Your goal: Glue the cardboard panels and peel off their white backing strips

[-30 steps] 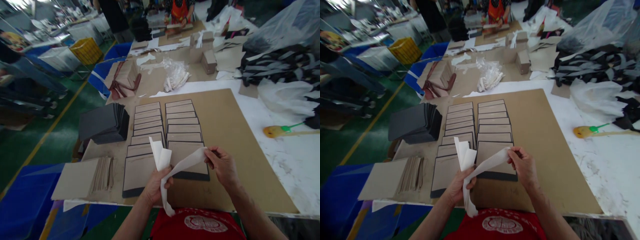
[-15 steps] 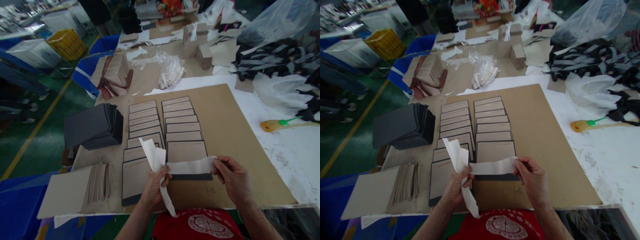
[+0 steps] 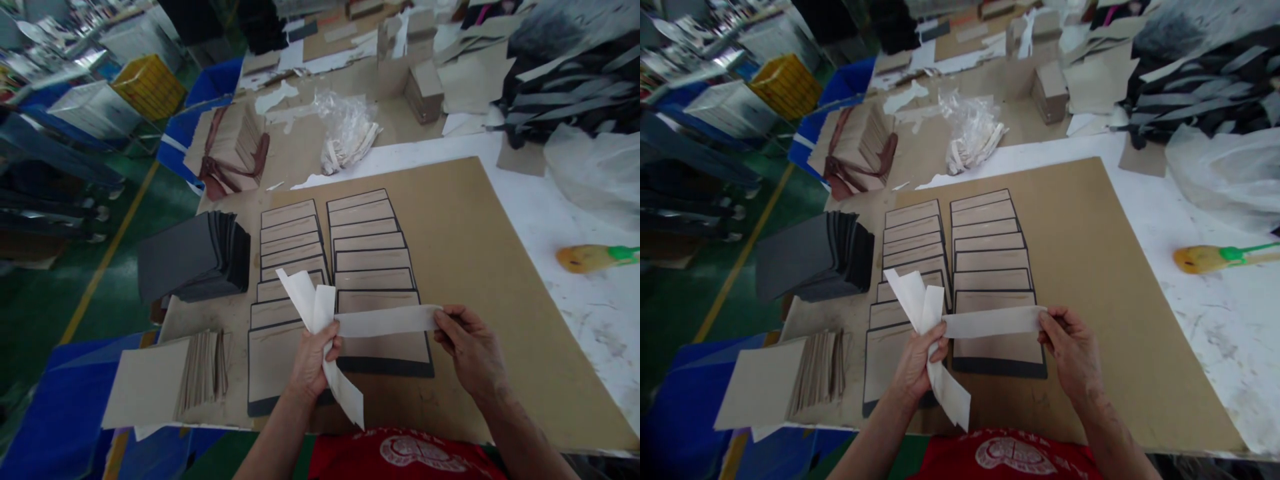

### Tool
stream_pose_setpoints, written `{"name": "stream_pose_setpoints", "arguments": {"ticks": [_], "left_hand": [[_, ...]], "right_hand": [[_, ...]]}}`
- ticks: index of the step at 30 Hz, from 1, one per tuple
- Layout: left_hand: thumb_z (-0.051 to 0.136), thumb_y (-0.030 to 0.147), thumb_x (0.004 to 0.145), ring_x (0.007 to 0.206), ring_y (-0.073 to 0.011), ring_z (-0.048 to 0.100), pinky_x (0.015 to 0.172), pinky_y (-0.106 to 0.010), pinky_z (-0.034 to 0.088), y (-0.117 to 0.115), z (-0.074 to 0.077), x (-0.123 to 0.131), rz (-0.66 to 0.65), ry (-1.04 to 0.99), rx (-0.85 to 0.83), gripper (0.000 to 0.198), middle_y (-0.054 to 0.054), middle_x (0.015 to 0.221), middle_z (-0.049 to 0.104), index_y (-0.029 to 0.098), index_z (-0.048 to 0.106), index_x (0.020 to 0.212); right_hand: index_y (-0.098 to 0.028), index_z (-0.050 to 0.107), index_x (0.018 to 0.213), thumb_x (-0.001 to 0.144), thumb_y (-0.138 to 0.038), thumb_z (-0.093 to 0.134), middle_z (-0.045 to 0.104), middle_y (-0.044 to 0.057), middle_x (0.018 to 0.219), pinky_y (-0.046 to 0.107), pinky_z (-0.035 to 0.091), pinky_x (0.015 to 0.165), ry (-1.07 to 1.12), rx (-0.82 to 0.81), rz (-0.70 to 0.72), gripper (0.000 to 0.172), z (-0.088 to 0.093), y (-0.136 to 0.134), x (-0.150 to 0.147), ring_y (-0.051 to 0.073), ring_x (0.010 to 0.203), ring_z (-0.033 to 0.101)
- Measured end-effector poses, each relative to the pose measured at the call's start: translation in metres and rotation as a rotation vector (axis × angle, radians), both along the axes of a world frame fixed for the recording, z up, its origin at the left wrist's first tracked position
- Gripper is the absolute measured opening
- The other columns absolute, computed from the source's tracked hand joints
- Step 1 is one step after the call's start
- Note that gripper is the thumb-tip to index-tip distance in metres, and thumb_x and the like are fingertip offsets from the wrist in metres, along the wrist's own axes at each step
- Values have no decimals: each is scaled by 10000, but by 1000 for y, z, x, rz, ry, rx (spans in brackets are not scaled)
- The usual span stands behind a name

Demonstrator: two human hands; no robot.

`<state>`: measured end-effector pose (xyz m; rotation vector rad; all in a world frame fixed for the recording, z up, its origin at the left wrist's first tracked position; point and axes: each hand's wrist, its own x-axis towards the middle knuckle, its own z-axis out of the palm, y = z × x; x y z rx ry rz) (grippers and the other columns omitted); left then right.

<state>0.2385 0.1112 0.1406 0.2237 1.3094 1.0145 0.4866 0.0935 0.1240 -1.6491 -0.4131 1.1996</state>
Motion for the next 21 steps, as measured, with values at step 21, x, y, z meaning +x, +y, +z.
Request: {"name": "stream_pose_setpoints", "arguments": {"ticks": [21], "left_hand": [[808,446,591,492,-130,546,468,-249,422,36,-67,19,-32,781,-88,398,22,543,601,129,648,772]], "right_hand": [[-184,666,756,686,-540,667,640,15,654,288,432,581,-382,-108,87,362,-103,30,-1,163,599,549]]}}
